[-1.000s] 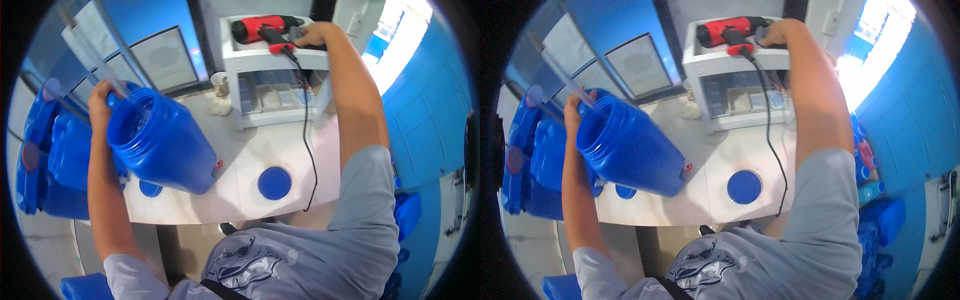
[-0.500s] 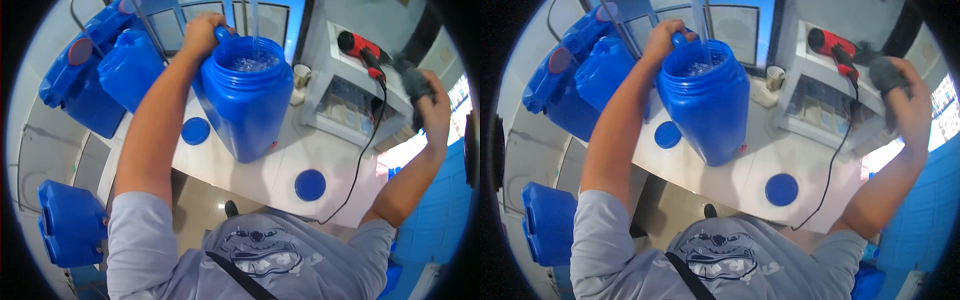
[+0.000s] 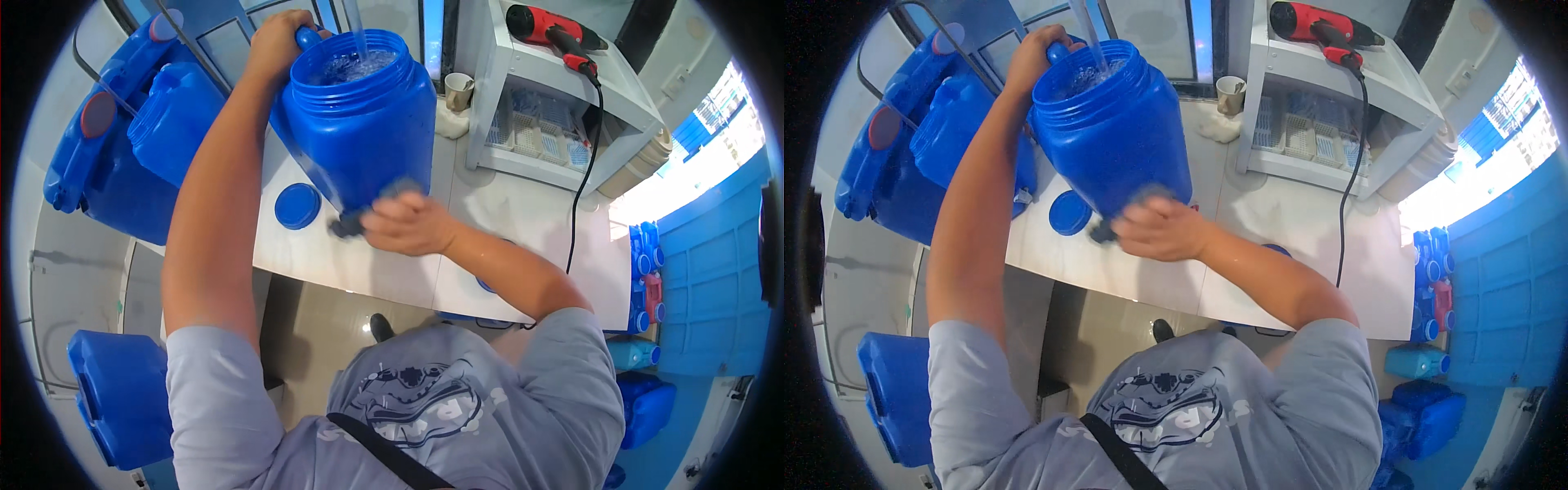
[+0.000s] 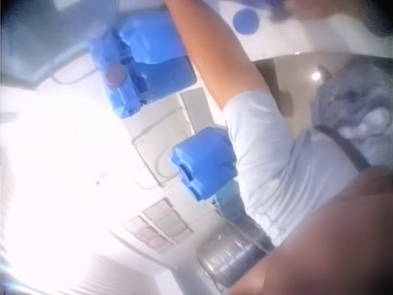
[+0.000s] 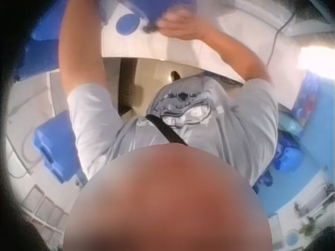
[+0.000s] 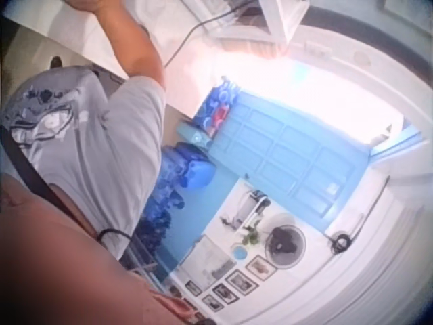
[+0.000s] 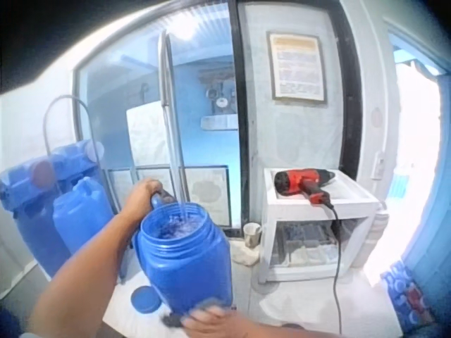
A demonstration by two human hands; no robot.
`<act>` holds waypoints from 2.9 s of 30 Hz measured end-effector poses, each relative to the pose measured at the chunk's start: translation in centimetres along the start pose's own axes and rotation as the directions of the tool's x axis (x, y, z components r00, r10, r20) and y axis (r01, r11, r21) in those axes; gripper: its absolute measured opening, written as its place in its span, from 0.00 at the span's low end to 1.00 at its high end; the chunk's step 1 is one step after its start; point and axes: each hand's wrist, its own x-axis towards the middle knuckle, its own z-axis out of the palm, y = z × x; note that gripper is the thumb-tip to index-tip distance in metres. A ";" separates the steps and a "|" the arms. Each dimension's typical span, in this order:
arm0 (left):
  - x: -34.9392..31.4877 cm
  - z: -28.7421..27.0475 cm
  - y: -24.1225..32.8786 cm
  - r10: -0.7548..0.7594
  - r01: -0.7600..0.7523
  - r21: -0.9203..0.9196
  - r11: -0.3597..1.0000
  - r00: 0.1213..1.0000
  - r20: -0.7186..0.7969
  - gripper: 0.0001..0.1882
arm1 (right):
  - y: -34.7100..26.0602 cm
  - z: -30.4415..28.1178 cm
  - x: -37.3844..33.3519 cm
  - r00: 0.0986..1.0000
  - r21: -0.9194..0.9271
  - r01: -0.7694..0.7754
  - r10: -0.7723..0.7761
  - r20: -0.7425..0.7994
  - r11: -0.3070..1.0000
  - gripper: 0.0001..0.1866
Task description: The person assembles blue plastic containers by inserting white threaded adapters into the container openings and securing them with a red heat gun. They repeatedly pick up containers, insert adapters, apply heat, and place the containers on a white countertop or the floor.
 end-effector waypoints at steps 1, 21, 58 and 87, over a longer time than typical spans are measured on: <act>0.0 0.1 0.1 -0.004 0.004 0.000 1.000 1.000 -0.009 0.18 | 0.1 0.2 -1.1 0.998 0.014 0.052 -0.052 -0.030 0.999 0.08; 0.5 0.4 -0.7 0.013 -0.012 -0.024 1.000 1.000 0.017 0.19 | 11.1 1.5 2.2 0.503 0.505 -0.578 0.767 -0.398 0.641 0.16; -25.7 11.5 29.5 0.157 0.298 -0.451 0.841 0.663 0.732 0.49 | 19.3 7.6 -2.6 0.650 0.336 -0.760 0.628 0.428 0.557 0.16; -3.5 -9.8 17.6 -0.139 0.097 0.117 0.988 0.888 0.438 0.44 | 17.0 -3.6 10.4 0.543 0.684 -0.729 0.627 0.559 0.022 0.28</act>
